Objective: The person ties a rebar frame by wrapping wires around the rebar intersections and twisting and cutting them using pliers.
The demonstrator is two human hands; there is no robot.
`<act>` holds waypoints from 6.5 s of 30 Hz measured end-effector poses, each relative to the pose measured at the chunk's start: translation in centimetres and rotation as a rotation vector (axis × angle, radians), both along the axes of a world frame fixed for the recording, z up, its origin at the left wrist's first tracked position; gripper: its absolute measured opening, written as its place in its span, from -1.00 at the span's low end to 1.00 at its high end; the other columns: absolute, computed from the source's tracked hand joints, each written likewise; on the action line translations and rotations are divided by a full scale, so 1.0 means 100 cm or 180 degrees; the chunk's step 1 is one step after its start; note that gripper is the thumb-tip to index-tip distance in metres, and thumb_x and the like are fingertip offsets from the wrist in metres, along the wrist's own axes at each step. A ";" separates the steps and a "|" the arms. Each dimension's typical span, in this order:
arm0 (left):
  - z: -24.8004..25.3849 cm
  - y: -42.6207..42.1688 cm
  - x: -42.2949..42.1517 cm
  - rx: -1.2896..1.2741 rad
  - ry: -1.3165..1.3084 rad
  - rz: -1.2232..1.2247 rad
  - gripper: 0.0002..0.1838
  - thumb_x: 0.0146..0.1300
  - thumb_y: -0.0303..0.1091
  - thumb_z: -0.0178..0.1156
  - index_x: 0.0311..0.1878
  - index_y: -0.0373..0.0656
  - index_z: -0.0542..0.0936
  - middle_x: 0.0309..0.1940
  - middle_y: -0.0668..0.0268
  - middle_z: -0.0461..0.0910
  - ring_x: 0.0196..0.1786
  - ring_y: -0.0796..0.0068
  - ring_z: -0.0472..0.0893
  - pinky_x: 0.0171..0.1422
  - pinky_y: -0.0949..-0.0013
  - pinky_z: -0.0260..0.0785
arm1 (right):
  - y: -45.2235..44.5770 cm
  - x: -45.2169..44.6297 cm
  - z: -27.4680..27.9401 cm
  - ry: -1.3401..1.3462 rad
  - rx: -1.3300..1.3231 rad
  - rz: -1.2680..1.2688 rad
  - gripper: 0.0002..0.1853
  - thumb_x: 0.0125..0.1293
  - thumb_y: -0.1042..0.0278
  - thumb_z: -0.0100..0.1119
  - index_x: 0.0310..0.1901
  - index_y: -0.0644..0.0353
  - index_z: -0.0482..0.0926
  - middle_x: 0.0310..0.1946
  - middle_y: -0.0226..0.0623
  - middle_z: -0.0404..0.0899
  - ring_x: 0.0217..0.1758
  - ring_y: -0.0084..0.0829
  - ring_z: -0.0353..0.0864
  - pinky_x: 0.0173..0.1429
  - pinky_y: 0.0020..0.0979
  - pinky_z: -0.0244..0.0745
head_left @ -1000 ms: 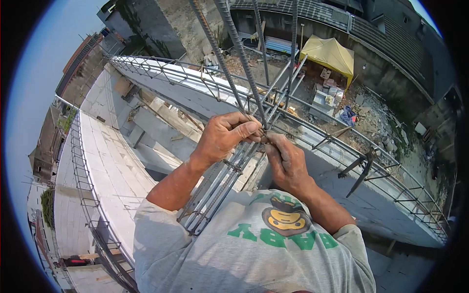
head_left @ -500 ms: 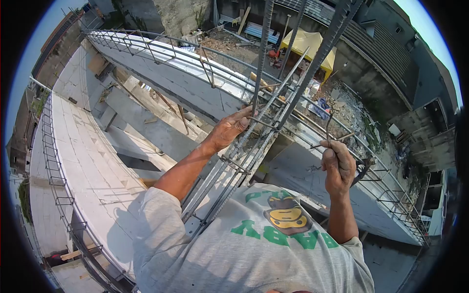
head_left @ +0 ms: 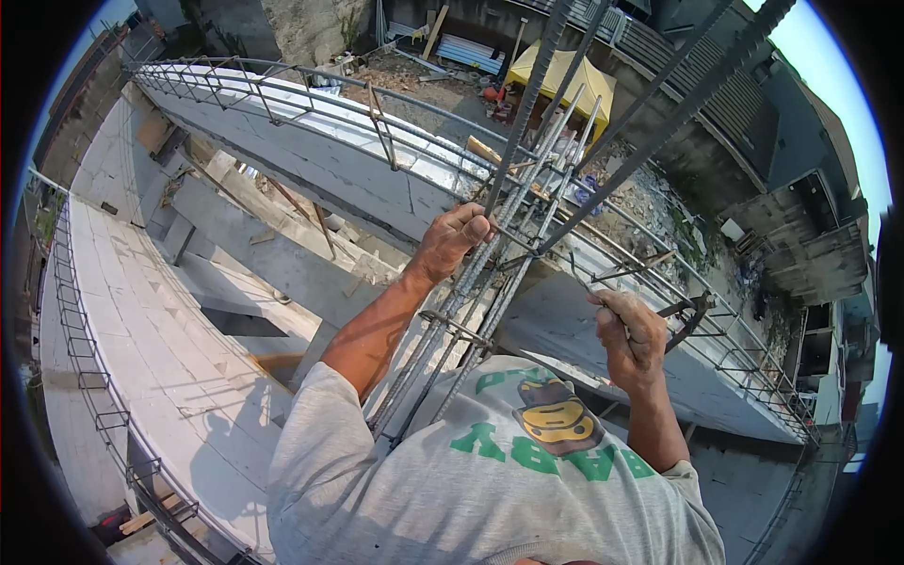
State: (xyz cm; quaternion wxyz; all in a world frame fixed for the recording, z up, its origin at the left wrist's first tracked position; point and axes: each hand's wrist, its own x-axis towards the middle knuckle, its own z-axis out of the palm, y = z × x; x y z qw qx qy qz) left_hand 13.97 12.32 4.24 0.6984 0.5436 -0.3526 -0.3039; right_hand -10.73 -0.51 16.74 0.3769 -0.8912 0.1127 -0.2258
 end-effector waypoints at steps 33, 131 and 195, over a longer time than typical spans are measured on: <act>0.000 0.001 0.009 -0.0205 0.0668 -0.0625 -0.22 0.14 0.28 0.23 0.07 -0.36 0.55 -0.33 0.39 0.54 -0.23 0.65 0.48 0.00 0.55 0.30 | 0.049 0.083 0.036 0.2425 -0.2044 -0.0024 -0.79 0.09 0.41 0.07 -0.31 0.40 0.50 -0.63 0.01 0.58 -0.54 -0.05 0.64 -0.43 -0.12 0.51; 0.020 0.012 -0.017 -0.0221 -0.2299 0.2204 -0.83 0.12 -0.43 0.31 -0.19 -0.13 0.70 -0.25 0.28 0.70 -0.15 0.35 0.69 0.01 0.34 0.51 | 0.063 0.333 0.029 0.2578 -0.4848 0.0785 -0.77 0.11 0.33 0.23 -0.16 0.01 0.72 -0.20 -0.36 0.71 -0.13 -0.33 0.70 -0.38 -0.10 0.56; 0.054 0.041 -0.026 0.1315 -0.1784 0.1550 -0.66 0.30 -0.13 0.22 -0.22 -0.30 0.67 -0.48 0.25 0.66 -0.51 0.59 0.60 -0.39 0.47 0.41 | -0.100 -0.116 -0.137 -0.1043 0.1821 -0.3090 -0.71 0.28 0.17 0.25 -0.37 0.26 0.54 -0.66 -0.51 0.34 -0.70 -0.71 0.22 -0.64 -0.57 0.11</act>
